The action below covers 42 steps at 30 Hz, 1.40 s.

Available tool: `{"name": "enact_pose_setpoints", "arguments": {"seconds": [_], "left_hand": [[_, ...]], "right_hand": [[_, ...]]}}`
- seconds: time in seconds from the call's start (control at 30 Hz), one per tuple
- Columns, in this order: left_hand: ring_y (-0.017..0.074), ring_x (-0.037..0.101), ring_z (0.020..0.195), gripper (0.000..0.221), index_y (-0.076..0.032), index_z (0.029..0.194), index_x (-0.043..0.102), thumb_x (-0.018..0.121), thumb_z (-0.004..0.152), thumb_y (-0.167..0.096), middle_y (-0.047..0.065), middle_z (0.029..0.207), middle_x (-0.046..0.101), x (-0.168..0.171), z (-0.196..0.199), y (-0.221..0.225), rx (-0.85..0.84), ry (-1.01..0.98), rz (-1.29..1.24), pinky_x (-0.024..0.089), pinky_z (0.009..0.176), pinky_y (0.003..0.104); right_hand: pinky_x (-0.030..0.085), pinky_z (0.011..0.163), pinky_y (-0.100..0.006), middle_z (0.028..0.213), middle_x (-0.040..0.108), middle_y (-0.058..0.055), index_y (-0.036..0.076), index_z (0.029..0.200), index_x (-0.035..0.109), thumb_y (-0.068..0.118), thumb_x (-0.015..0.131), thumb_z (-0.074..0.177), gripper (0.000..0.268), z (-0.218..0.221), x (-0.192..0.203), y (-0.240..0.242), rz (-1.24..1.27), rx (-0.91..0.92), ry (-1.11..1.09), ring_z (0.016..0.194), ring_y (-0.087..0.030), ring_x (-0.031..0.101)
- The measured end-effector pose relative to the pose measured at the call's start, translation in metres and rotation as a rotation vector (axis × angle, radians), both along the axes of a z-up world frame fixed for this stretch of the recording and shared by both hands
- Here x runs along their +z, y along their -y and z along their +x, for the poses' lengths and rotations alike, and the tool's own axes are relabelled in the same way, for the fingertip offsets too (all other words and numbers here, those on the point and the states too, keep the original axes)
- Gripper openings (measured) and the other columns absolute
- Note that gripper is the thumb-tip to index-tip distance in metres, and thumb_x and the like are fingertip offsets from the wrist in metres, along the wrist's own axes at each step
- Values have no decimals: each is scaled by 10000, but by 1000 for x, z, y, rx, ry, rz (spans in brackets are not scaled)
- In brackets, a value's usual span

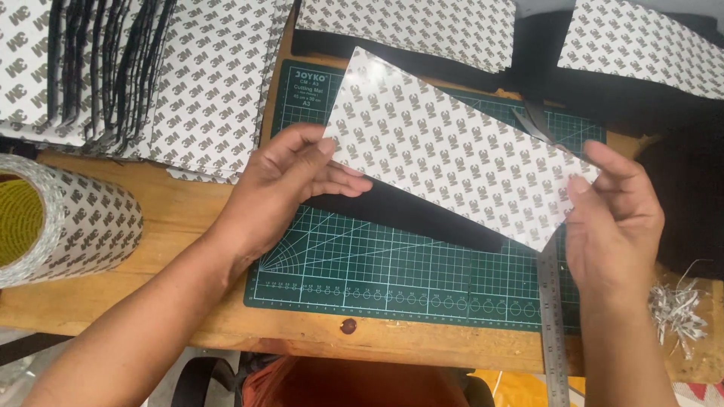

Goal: Cutting fabric strips and applying adhesive backing sheets using a scraper and ruler

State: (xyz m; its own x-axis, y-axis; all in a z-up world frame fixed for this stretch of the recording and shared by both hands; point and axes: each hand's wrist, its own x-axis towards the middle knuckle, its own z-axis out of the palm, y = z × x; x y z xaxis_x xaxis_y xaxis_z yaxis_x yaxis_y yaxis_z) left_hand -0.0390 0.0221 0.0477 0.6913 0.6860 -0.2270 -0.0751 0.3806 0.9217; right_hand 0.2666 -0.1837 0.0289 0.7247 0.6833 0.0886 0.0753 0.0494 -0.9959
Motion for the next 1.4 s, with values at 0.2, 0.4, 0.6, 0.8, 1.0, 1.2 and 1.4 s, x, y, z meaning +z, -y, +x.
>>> {"name": "enact_pose_setpoints", "arguments": {"seconds": [0.2,0.4,0.6,0.8,1.0,1.2,1.4], "left_hand": [[310,812,934,110,-164,1136,629,569,1052,-201,178,954,788,-15,-3,-4,14,175,-42,658,960,442],[354,756,1007,129,-158,1166,549,599,1047,-157,6,1093,610,-21,-3,-3,15,345,-78,611,1029,487],[278,780,993,323,-207,615,646,725,928,-198,-30,662,710,-6,5,6,-147,303,-54,320,1303,571],[305,798,1058,260,-114,742,730,654,985,-165,229,1022,796,-12,13,9,-181,184,-45,570,1123,422],[311,810,1068,430,-171,542,581,647,967,-173,243,957,805,-6,14,8,-141,84,-19,590,1103,403],[222,814,1069,271,-105,764,765,645,982,-212,180,1048,824,0,13,9,-143,39,34,503,1206,392],[263,823,1062,294,-134,730,752,646,986,-232,179,990,825,-5,13,8,-116,60,57,511,1201,448]], "right_hand": [[579,1050,-206,1022,672,50,69,1486,561,-35,618,976,523,5,2,5,62,142,-62,951,-13,658],[574,983,-118,1079,661,123,62,1472,568,-65,634,957,535,0,0,2,26,155,-117,925,48,633],[583,1013,-190,1283,674,-84,40,1465,528,-84,609,975,512,-14,11,-11,23,194,-136,1127,-103,668],[577,936,-169,1233,649,-61,64,1431,540,-76,617,980,479,-16,19,-25,-17,207,-111,1011,-61,642],[563,857,-121,1117,638,82,90,1478,540,-57,634,991,517,-19,19,-37,32,194,-118,891,28,610],[562,671,-127,892,416,110,140,1520,519,23,616,974,567,-19,11,-30,-33,170,-231,777,24,515],[582,652,-227,937,555,41,112,1260,616,-5,635,953,329,-10,-7,-22,-32,153,-314,752,-64,586]]}}
